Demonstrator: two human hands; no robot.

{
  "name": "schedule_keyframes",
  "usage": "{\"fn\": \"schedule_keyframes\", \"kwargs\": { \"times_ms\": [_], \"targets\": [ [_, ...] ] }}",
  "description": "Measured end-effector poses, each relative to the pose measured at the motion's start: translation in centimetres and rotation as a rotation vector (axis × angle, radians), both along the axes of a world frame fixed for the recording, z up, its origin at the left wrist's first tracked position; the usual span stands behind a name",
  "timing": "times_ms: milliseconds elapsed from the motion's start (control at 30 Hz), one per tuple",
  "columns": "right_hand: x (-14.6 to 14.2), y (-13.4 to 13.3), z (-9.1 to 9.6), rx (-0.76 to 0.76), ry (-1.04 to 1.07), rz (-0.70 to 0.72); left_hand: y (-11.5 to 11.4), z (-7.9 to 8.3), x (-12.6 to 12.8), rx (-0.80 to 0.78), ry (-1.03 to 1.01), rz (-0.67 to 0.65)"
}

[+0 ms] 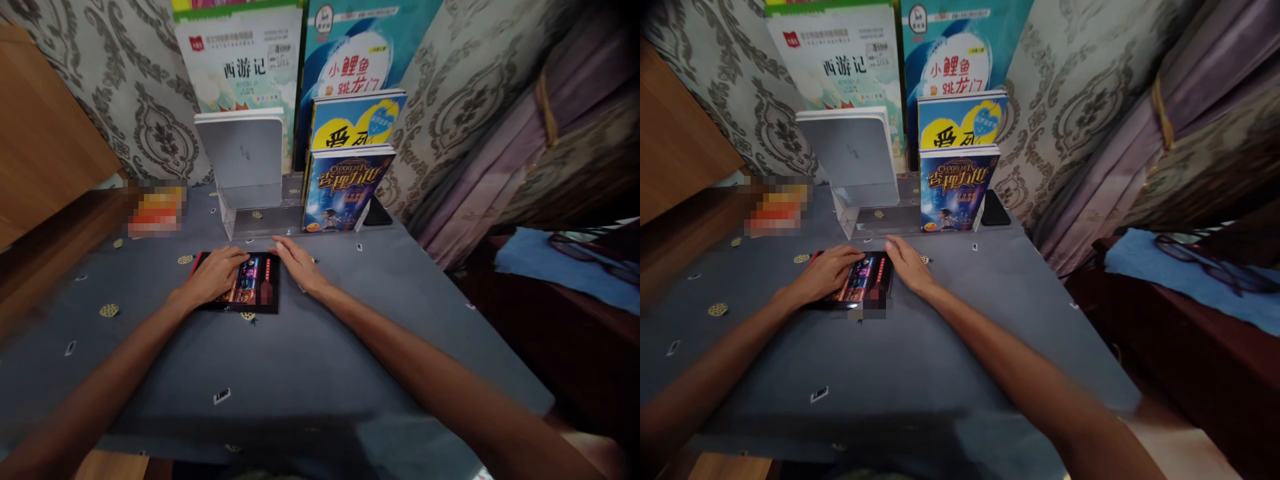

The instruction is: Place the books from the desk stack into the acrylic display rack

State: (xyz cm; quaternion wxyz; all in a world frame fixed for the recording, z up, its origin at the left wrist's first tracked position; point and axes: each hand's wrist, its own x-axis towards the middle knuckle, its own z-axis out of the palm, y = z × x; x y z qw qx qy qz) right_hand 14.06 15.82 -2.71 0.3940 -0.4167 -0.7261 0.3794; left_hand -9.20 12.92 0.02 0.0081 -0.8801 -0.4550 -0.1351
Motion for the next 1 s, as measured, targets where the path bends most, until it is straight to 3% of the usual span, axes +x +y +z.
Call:
{"fn": "schedule_keyframes", "kwargs": {
  "times_ms": [233,433,767,1000],
  "targets": [
    [-0.2,0.6,-0.6,-0.043,0.090,0.021,1.0,0.1,3.7,-0.021,0.053,-0.101],
    [0.0,0.8,-0.7,-0.057,0.072,0.015,0.2,-0.3,4.5,0.022,0.056,-0.151],
    [0.0,0.4,-0.5,0.018,-0.002,0.010,-5.3,0.3,4.1,-0.059,-0.044,-0.299],
    [0.0,-0.2,0.0,0.111,-0.143,0.001,-9.1,-0.6,3.7,-0.016,-0.031,-0.271]
  ]
}}
